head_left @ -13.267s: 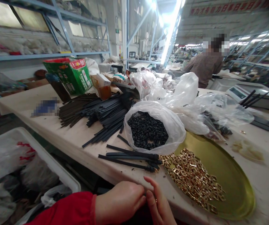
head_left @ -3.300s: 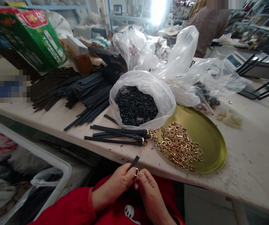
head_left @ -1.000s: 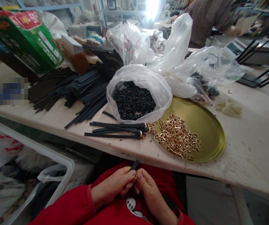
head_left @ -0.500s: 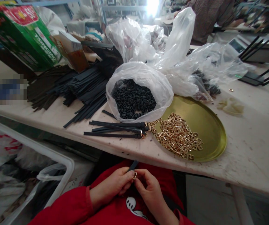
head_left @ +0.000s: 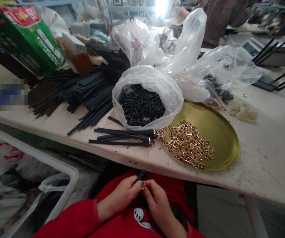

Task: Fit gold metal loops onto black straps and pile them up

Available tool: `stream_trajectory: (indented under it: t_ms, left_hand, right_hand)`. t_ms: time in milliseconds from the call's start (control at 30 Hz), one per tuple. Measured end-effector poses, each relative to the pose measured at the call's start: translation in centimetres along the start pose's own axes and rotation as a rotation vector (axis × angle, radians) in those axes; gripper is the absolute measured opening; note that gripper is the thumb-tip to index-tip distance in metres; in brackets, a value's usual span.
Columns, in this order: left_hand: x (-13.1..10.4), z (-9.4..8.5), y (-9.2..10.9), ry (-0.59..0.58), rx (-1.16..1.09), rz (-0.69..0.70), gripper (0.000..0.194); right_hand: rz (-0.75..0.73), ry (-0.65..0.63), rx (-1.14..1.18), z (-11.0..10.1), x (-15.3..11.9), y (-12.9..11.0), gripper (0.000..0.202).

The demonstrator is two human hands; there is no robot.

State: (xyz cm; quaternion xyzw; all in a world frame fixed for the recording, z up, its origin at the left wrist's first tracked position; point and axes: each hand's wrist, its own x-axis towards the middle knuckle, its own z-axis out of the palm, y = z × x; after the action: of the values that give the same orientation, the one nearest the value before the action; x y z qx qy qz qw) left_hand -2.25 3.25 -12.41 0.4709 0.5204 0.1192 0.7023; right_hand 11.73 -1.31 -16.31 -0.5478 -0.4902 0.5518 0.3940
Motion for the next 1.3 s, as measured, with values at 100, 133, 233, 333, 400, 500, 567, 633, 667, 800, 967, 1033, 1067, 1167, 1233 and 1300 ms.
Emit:
stream_trajectory:
  t_ms: [100,133,233,333,400,500,567,633,667,800,967,1033,1067,1167,1233,1300]
  left_hand:
    - [-0.1,0.0,0.0,0.022,0.044,0.004,0.024]
    - [-0.1,0.0,0.0,0.017,0.054,-0.001,0.023]
    - [-0.1,-0.2,-0.2,0.008,0.089,0.006,0.022]
    - [0.2,-0.3,-0.7,0.043,0.135,0.033,0.022]
    - [0.3,-0.3,-0.9,0.064,0.182,0.059,0.022]
    - [0.2,-0.3,-0.6,0.076,0.282,0.091,0.022]
    - [0.0,-0.3,-0.2,0.077,0.364,0.096,0.021]
    - [-0.1,-0.4,0.2,0.072,0.445,0.089,0.020]
    - [-0.2,-0.5,0.4,0.067,0.484,0.083,0.021]
    - [-0.2,-1.0,0.6,0.016,0.580,0.054,0.023]
    - [-0.1,-1.5,1.3,-0.045,0.623,0.044,0.024]
    - [-0.2,-1.6,2.1,-0.053,0.644,0.060,0.025]
    - [-0.2,-1.7,2.6,-0.059,0.652,0.073,0.026]
    - [-0.4,-1.9,4.1,-0.087,0.656,0.121,0.026]
    - [-0.5,-2.1,4.9,-0.093,0.650,0.148,0.026]
    - [-0.7,-2.2,5.4,-0.089,0.652,0.164,0.026]
  right_hand:
    - [0.098,-0.111,0.191,-0.2,0.1,-0.2,0.027]
    - [0.128,-0.131,0.244,-0.2,0.2,-0.3,0.029]
    - [0.163,-0.138,0.289,-0.3,0.2,-0.3,0.032]
    - [0.149,-0.128,0.246,-0.3,0.3,0.0,0.030]
    - [0.140,-0.102,0.207,-0.2,0.3,0.2,0.028]
    - [0.115,-0.030,0.117,-0.2,0.3,0.2,0.025]
    - [0.082,-0.002,0.034,-0.2,0.2,-0.1,0.024]
    - [0.026,-0.028,-0.048,-0.4,0.0,-0.5,0.020]
    - [-0.013,-0.053,-0.076,-0.4,0.0,-0.6,0.017]
    - [-0.057,-0.037,-0.005,-0.5,-0.1,-0.6,0.004]
    - [0.146,-0.046,0.367,-0.1,0.6,0.3,0.021]
    - [0.179,-0.077,0.474,-0.2,0.9,0.2,0.028]
    - [0.192,-0.089,0.519,-0.4,1.1,0.0,0.030]
    - [0.220,-0.124,0.614,-1.1,1.7,-1.0,0.037]
    - [0.221,-0.151,0.637,-1.4,1.9,-1.9,0.039]
    - [0.195,-0.179,0.645,-1.5,2.0,-2.6,0.039]
